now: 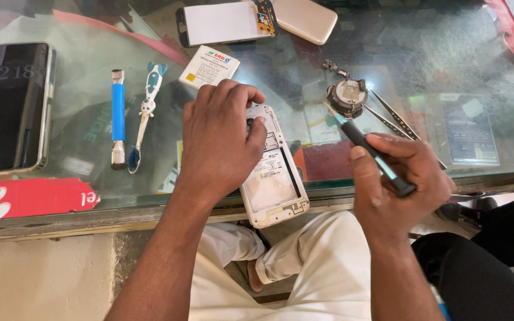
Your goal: The person disassembles a smartphone on a glass counter, using a screwdriver to remove screws from the phone's back housing and pry off the rear cover. They lift out the internal frame, work on the battery compartment, and finally separate the mid-frame to expose the motherboard and place the opened parts on the counter.
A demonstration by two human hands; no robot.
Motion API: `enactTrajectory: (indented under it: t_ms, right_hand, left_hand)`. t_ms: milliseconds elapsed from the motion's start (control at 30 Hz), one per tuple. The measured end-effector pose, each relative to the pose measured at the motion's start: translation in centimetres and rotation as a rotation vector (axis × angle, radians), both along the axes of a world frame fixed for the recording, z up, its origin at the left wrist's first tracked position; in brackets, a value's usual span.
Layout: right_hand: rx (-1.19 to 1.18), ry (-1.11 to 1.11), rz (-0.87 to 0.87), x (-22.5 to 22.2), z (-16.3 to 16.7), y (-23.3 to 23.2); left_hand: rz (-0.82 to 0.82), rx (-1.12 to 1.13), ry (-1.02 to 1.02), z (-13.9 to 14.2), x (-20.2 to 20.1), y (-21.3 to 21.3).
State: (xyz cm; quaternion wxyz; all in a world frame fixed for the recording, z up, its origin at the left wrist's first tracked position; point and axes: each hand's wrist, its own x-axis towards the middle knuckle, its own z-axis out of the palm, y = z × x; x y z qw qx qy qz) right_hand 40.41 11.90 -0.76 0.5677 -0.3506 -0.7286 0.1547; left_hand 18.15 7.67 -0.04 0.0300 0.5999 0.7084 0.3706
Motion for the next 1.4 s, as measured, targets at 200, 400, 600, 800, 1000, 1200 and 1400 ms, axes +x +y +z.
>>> enactTrajectory:
  t_ms: [200,400,600,800,1000,1200,1400]
  right_hand:
    - [-0.051,0.035,-0.02,2.8,-1.0,0.7]
    - [-0.06,0.191,0.036,3.3,-3.2,0.9]
    - [-0.037,0.251,0.124,3.9,-4.2,1.1]
    - [-0.033,0.268,0.162,3.9,-4.4,1.5]
    - [-0.068,0.279,0.138,3.7,-3.9,1.6]
    - [-0.112,0.248,0.13,3.6,-3.3,1.7]
    - [-0.128,0.202,0.111,3.5,-3.1,1.7]
  left_hand:
    - [-0.01,-0.005,0.012,-0.2,-0.2,0.0]
    - [-0.019,0.007,0.009,-0.1,-0.3,-0.1]
    - [-0.019,0.002,0.011,-0.1,-0.4,-0.1]
    - [-0.018,-0.005,0.007,0.0,-0.3,-0.1]
    - [-0.013,-0.02,0.005,0.0,-0.3,0.0]
    - [-0.015,-0.016,0.007,0.0,-0.3,0.0]
    - [-0.015,-0.006,0.006,0.0,-0.2,0.0]
